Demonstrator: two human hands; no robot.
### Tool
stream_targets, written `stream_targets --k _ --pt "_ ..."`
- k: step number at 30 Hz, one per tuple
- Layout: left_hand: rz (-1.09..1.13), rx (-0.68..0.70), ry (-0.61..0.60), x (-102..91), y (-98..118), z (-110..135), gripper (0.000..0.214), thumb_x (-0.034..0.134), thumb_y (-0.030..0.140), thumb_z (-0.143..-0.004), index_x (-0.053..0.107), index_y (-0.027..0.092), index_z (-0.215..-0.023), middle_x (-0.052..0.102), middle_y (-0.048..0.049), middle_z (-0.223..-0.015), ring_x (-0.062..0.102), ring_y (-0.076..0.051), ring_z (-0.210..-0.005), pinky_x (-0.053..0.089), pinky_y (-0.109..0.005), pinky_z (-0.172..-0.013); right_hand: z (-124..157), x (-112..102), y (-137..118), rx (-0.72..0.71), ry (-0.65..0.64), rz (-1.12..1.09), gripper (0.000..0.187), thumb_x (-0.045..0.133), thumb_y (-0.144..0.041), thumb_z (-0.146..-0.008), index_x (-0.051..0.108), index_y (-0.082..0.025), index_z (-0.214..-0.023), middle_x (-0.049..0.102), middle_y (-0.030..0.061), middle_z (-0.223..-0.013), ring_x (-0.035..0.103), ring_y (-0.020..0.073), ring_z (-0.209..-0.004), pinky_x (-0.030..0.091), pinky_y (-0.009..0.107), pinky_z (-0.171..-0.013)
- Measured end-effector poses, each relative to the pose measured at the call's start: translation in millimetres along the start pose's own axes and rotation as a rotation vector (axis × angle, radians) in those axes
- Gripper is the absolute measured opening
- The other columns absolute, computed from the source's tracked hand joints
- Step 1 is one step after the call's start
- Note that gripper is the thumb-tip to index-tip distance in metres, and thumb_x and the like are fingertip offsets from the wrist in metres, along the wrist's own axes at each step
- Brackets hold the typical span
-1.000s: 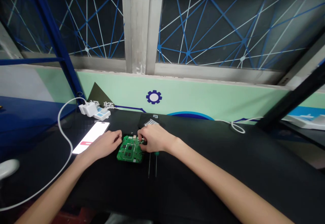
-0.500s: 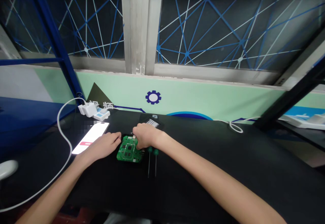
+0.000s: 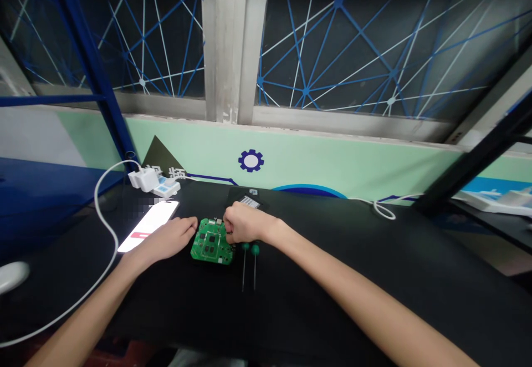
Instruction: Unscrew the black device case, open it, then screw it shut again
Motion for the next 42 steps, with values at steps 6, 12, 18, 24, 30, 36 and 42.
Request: stream_targets --k 6,12,18,24,30,36,42 --pt "0.042 0.015 -0.003 2.9 -3 -3 0.028 0.034 0.031 -0.097 0.06 0.023 -0.091 0.072 -0.0088 -0.094 0.069 -0.028 -0.09 0.043 -0.033 -0.073 9 -4 5 -0.06 0.116 -0.222 0.01 0.07 -0.008 -0.067 0.065 -0.017 -0.067 0.063 -0.003 -0.063 0.055 0.0097 -0.055 0.041 0.02 -0.052" --pt "0.051 0.023 -0.01 0.6 -1 -2 0.031 0.037 0.035 -0.097 0.063 0.023 -0.085 0.073 -0.0081 -0.089 0.07 -0.027 -0.086 0.043 -0.033 -0.072 23 -10 9 -0.091 0.311 -0.337 0.006 0.072 -0.013 -0.073 0.07 -0.018 -0.077 0.071 0.0003 -0.075 0.065 0.0138 -0.067 0.05 0.024 -0.064" --pt "0.026 0.016 -0.002 -1.2 3 -1 0.034 0.035 0.033 -0.097 0.056 0.023 -0.072 0.067 -0.0069 -0.076 0.067 -0.026 -0.075 0.039 -0.033 -0.066 45 -15 11 -0.08 0.61 -0.325 0.005 0.073 -0.017 -0.079 0.07 -0.021 -0.078 0.073 -0.0006 -0.075 0.066 0.017 -0.073 0.047 0.034 -0.082" --pt "0.024 0.014 0.007 -2.0 5 1 0.033 0.035 0.034 -0.096 0.056 0.023 -0.073 0.068 -0.0083 -0.079 0.067 -0.028 -0.078 0.041 -0.034 -0.07 59 -12 23 -0.009 0.724 -0.387 0.004 0.073 -0.023 -0.082 0.071 -0.023 -0.079 0.075 0.0005 -0.078 0.066 0.0202 -0.08 0.043 0.039 -0.089" --pt "0.045 0.009 0.002 -1.3 1 -1 0.033 0.035 0.033 -0.096 0.056 0.022 -0.073 0.07 -0.0077 -0.082 0.069 -0.027 -0.082 0.042 -0.033 -0.069 68 -15 39 0.135 0.828 -0.472 0.005 0.073 -0.025 -0.081 0.072 -0.022 -0.077 0.076 0.0028 -0.08 0.068 0.0226 -0.084 0.045 0.04 -0.089" --pt "0.04 0.006 0.02 -2.1 -1 -2 0.027 0.036 0.032 -0.096 0.054 0.023 -0.079 0.069 -0.0064 -0.083 0.067 -0.026 -0.084 0.04 -0.032 -0.069 73 -12 51 0.192 0.915 -0.575 0.008 0.072 -0.027 -0.08 0.073 -0.021 -0.075 0.075 0.0041 -0.076 0.067 0.0221 -0.078 0.049 0.039 -0.084" --pt "0.027 0.001 0.024 -2.5 -1 -2 0.027 0.035 0.033 -0.096 0.055 0.023 -0.08 0.067 -0.0074 -0.082 0.066 -0.027 -0.082 0.04 -0.033 -0.067 72 -13 50 0.177 0.914 -0.589 0.008 0.072 -0.028 -0.08 0.074 -0.021 -0.076 0.075 0.0045 -0.076 0.067 0.0222 -0.078 0.051 0.038 -0.082"
Point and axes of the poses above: each hand's wrist, its own z-axis away from the middle knuckle, its own x-axis out of the palm, y = z × x, the point moved 10 cm from there along -z, towards the middle knuckle
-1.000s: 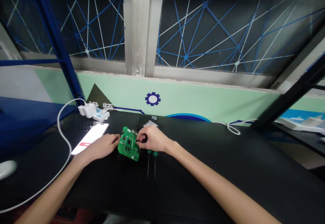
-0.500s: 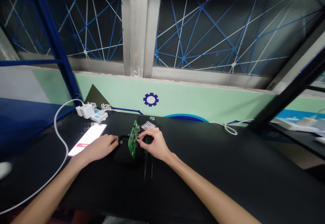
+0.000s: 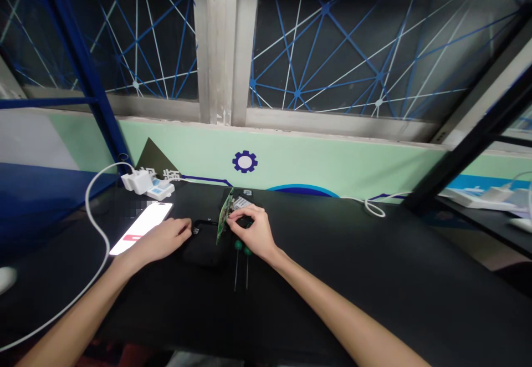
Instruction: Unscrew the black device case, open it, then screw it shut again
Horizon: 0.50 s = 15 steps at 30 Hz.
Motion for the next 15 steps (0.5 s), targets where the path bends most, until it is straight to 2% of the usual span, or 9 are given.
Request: stream_targets --k 8,15 --pt "-0.006 0.002 -0.008 -2.1 2.5 1.5 0.027 0.035 0.032 -0.096 0.055 0.022 -0.08 0.068 -0.0082 -0.083 0.066 -0.028 -0.084 0.042 -0.034 -0.069 -1.8 0.1 -2.4 -0.02 -0.013 0.002 0.007 0.072 -0.026 -0.078 0.074 -0.021 -0.074 0.074 0.0041 -0.073 0.066 0.0217 -0.076 0.051 0.038 -0.08" --pt "0.002 0.007 -0.006 -0.3 0.4 -0.6 0.027 0.036 0.031 -0.096 0.058 0.022 -0.083 0.07 -0.008 -0.083 0.066 -0.027 -0.084 0.043 -0.034 -0.07 -3.3 4.9 -0.5 -0.017 -0.106 0.047 0.005 0.074 -0.026 -0.078 0.074 -0.023 -0.074 0.075 0.0038 -0.077 0.066 0.0226 -0.083 0.049 0.04 -0.086"
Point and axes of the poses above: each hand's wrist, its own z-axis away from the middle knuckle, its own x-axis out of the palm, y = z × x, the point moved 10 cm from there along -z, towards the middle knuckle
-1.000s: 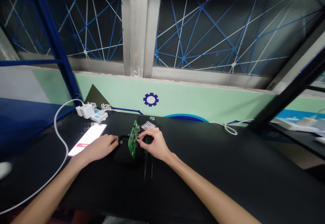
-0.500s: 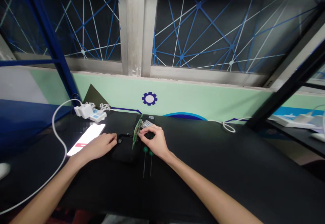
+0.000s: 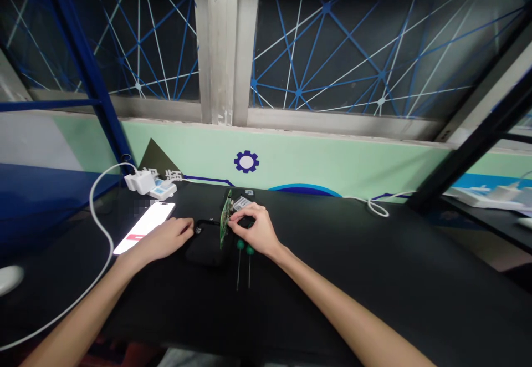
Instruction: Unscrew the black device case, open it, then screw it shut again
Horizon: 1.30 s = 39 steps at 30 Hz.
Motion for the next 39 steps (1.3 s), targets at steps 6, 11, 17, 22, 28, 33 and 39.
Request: stream_targets --k 6,11,17,22,28,33,39 --pt "-0.006 0.007 0.001 0.6 0 0 0.03 0.034 0.033 -0.096 0.059 0.022 -0.084 0.07 -0.0081 -0.086 0.067 -0.028 -0.086 0.044 -0.035 -0.075 0 4 1 -0.042 -0.051 0.01 0.004 0.075 -0.025 -0.078 0.074 -0.023 -0.075 0.075 0.0038 -0.08 0.066 0.0223 -0.085 0.049 0.041 -0.088" --pt "0.003 0.007 -0.002 0.9 1 0 0.032 0.033 0.034 -0.097 0.06 0.022 -0.083 0.071 -0.0081 -0.083 0.068 -0.028 -0.083 0.043 -0.035 -0.071 2 8 1 -0.057 -0.084 0.056 0.006 0.077 -0.025 -0.078 0.074 -0.023 -0.073 0.074 0.0027 -0.078 0.065 0.0218 -0.086 0.045 0.042 -0.093" --pt "-0.005 -0.001 0.004 1.3 -1 -1 0.031 0.036 0.032 -0.097 0.061 0.022 -0.083 0.071 -0.0084 -0.084 0.068 -0.028 -0.084 0.042 -0.034 -0.069 3 10 -4 -0.087 -0.102 0.102 0.006 0.078 -0.024 -0.077 0.073 -0.024 -0.073 0.074 0.0019 -0.077 0.063 0.0221 -0.084 0.042 0.044 -0.094" --pt "-0.005 0.002 -0.002 2.4 -2 -2 0.029 0.036 0.032 -0.097 0.059 0.022 -0.081 0.07 -0.0071 -0.081 0.067 -0.027 -0.079 0.041 -0.033 -0.068 4 14 -7 -0.11 -0.129 0.113 0.007 0.078 -0.023 -0.076 0.072 -0.024 -0.073 0.075 0.0 -0.076 0.062 0.022 -0.085 0.038 0.045 -0.097" --pt "-0.004 -0.006 -0.005 1.5 -2 -1 0.028 0.036 0.031 -0.096 0.056 0.023 -0.078 0.068 -0.0067 -0.08 0.065 -0.026 -0.079 0.039 -0.032 -0.066 6 19 -17 -0.133 -0.183 0.183 0.007 0.076 -0.02 -0.076 0.071 -0.024 -0.072 0.074 -0.0007 -0.072 0.062 0.0227 -0.087 0.034 0.046 -0.098" --pt "0.002 -0.016 -0.015 2.7 -4 -2 0.029 0.035 0.031 -0.096 0.058 0.022 -0.08 0.069 -0.0074 -0.083 0.065 -0.026 -0.079 0.039 -0.032 -0.066 8 23 -21 -0.158 -0.202 0.233 0.006 0.076 -0.02 -0.076 0.073 -0.024 -0.076 0.073 -0.0005 -0.073 0.061 0.0222 -0.087 0.034 0.045 -0.097" --pt "0.002 -0.011 -0.023 6.4 -8 -5 0.027 0.036 0.032 -0.096 0.059 0.023 -0.083 0.069 -0.0072 -0.086 0.065 -0.026 -0.085 0.04 -0.033 -0.07 10 26 -25 -0.159 -0.205 0.28 0.005 0.076 -0.02 -0.076 0.072 -0.023 -0.077 0.072 -0.0006 -0.072 0.059 0.0217 -0.086 0.034 0.045 -0.095"
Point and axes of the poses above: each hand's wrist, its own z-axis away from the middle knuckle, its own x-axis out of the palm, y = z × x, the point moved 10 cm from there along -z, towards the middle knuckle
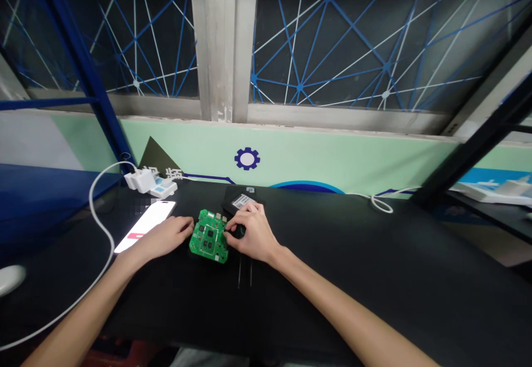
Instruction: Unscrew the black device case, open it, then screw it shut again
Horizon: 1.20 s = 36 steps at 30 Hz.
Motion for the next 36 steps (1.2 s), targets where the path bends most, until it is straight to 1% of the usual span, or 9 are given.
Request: stream_targets --k 9,18,28,30,33,36 --pt "0.012 0.031 -0.004 0.3 1 1 0.026 0.035 0.031 -0.096 0.053 0.024 -0.079 0.067 -0.0046 -0.081 0.063 -0.025 -0.081 0.039 -0.031 -0.068 0 0 -10 -0.014 -0.003 0.053 0.005 0.076 -0.02 -0.076 0.072 -0.023 -0.075 0.069 -0.0002 -0.07 0.056 0.0214 -0.082 0.034 0.046 -0.093" --pt "0.018 0.033 -0.006 0.7 3 2 0.031 0.033 0.037 -0.099 0.052 0.023 -0.078 0.065 -0.0033 -0.078 0.063 -0.023 -0.077 0.038 -0.03 -0.066 0 5 -6 -0.013 -0.038 0.129 0.002 0.076 -0.024 -0.077 0.074 -0.023 -0.076 0.069 0.0006 -0.073 0.054 0.0217 -0.084 0.032 0.045 -0.093" --pt "0.006 0.034 0.003 -0.7 3 2 0.032 0.032 0.038 -0.099 0.053 0.024 -0.078 0.066 -0.0034 -0.079 0.063 -0.025 -0.081 0.038 -0.031 -0.068 1 6 -9 -0.026 -0.043 0.169 0.005 0.076 -0.025 -0.077 0.073 -0.023 -0.074 0.068 0.0014 -0.073 0.053 0.0229 -0.085 0.033 0.046 -0.092" --pt "0.004 0.039 0.003 -0.8 4 2 0.032 0.032 0.037 -0.099 0.052 0.024 -0.078 0.066 -0.0032 -0.078 0.063 -0.024 -0.08 0.038 -0.031 -0.068 1 5 -10 -0.03 -0.035 0.165 0.004 0.074 -0.025 -0.079 0.073 -0.023 -0.076 0.069 0.0015 -0.075 0.054 0.023 -0.086 0.034 0.045 -0.092" --pt "0.002 0.046 0.003 -1.0 6 3 0.031 0.032 0.036 -0.099 0.051 0.024 -0.078 0.065 -0.0031 -0.078 0.063 -0.024 -0.078 0.038 -0.031 -0.067 0 -4 -5 -0.008 0.039 0.169 0.005 0.069 -0.027 -0.084 0.071 -0.023 -0.087 0.071 0.0036 -0.088 0.056 0.0241 -0.091 0.036 0.044 -0.091" --pt "-0.001 0.05 0.003 -1.1 6 4 0.03 0.032 0.035 -0.098 0.05 0.024 -0.077 0.065 -0.0032 -0.078 0.062 -0.024 -0.078 0.038 -0.031 -0.067 0 -17 10 0.086 0.143 0.23 0.022 0.067 -0.03 -0.084 0.067 -0.023 -0.105 0.07 0.0072 -0.107 0.056 0.0275 -0.101 0.039 0.044 -0.092"
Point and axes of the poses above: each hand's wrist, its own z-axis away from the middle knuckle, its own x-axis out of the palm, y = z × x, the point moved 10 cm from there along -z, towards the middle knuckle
